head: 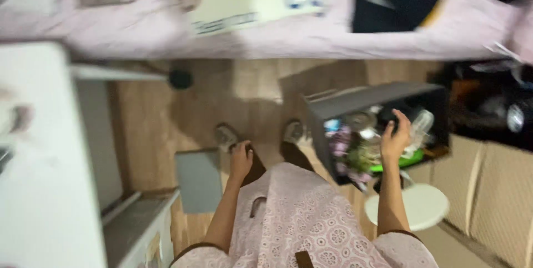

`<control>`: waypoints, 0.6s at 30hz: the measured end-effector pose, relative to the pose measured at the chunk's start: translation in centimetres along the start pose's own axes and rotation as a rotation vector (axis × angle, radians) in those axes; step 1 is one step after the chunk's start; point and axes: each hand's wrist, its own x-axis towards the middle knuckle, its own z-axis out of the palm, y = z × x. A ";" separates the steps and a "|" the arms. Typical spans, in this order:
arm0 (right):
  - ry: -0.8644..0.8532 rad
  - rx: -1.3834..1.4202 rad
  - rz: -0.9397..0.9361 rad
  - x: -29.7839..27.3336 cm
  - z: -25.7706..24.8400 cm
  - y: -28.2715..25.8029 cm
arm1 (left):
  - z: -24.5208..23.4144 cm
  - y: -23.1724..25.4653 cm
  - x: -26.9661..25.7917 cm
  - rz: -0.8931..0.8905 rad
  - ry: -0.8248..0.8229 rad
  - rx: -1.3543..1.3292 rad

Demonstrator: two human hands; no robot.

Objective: Organizing various household items into a storage box in a bedroom.

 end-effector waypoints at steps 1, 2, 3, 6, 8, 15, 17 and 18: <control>-0.030 0.026 -0.032 0.3 1.9 -3.4 | -0.5 -3.9 -0.9 -0.034 0.038 -0.002; -0.050 0.052 -0.123 0.2 3.6 -6.8 | -1.0 -7.8 -1.7 -0.125 -0.025 0.004; -0.069 0.080 -0.214 0.1 5.4 -10.2 | -1.3 -11.7 -2.4 -0.217 -0.087 0.006; -0.399 0.147 0.193 -1.1 10.9 -22.1 | -4.2 -19.4 -5.0 -0.367 -0.146 0.107; -0.463 0.114 0.037 -2.9 16.3 -25.5 | -6.9 -24.1 -6.6 -0.461 -0.171 0.099; -0.761 0.242 -0.446 -7.8 29.0 -37.5 | -12.0 -35.1 -11.6 -0.618 0.051 -0.022; -0.898 0.198 -0.422 -8.6 33.4 -39.0 | -12.3 -35.9 -12.1 -0.639 0.086 -0.086; -1.029 0.147 -0.391 -8.7 35.9 -39.6 | -12.2 -36.5 -11.7 -0.653 0.114 -0.149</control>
